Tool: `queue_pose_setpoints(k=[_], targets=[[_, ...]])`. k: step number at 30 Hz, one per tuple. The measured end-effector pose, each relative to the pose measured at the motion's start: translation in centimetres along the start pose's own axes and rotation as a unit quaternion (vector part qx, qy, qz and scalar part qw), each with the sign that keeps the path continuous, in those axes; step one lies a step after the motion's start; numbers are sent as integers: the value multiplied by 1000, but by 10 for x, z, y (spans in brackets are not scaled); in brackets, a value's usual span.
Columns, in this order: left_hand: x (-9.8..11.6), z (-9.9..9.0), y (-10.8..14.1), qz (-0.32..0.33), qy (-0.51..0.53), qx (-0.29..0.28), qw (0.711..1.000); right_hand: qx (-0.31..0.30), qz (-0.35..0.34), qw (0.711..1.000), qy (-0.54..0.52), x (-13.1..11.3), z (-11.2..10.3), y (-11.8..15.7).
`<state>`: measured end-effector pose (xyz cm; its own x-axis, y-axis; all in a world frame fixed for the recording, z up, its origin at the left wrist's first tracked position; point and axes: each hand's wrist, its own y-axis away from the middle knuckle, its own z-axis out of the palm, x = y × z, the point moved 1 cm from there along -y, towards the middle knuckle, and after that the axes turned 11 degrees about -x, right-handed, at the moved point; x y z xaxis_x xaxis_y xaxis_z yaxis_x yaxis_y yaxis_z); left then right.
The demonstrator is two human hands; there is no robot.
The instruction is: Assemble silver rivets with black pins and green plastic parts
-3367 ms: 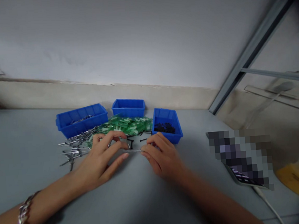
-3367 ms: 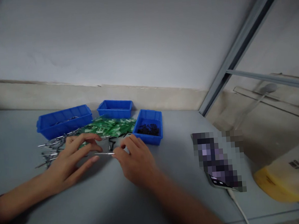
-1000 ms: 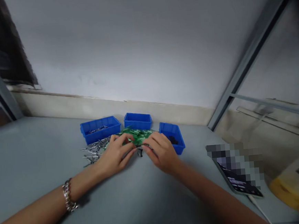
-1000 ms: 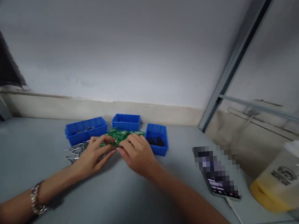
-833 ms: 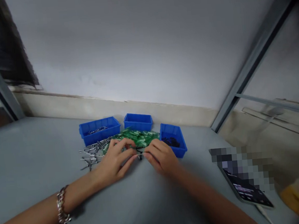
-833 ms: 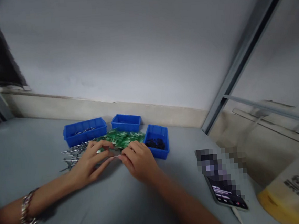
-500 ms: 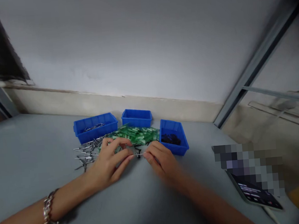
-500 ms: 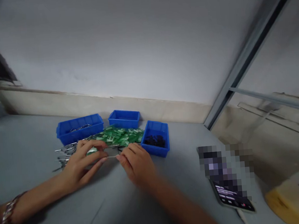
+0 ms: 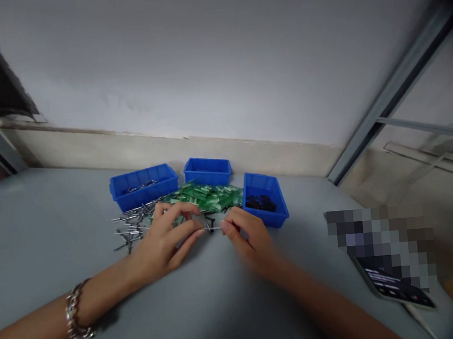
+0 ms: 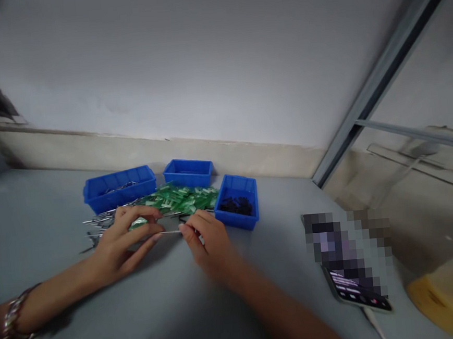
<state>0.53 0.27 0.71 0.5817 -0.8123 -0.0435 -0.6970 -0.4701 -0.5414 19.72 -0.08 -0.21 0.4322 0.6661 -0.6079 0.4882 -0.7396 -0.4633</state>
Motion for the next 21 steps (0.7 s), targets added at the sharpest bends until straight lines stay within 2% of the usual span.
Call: queue_pose_setpoints(k=[11,21], targets=[[-3,2,0,-4,-9,-43,999,30,-21,999,18,-3,-2,2],[-2,2,-1,14,0,-31,999,24,-30,998,58,-4,-3,3]])
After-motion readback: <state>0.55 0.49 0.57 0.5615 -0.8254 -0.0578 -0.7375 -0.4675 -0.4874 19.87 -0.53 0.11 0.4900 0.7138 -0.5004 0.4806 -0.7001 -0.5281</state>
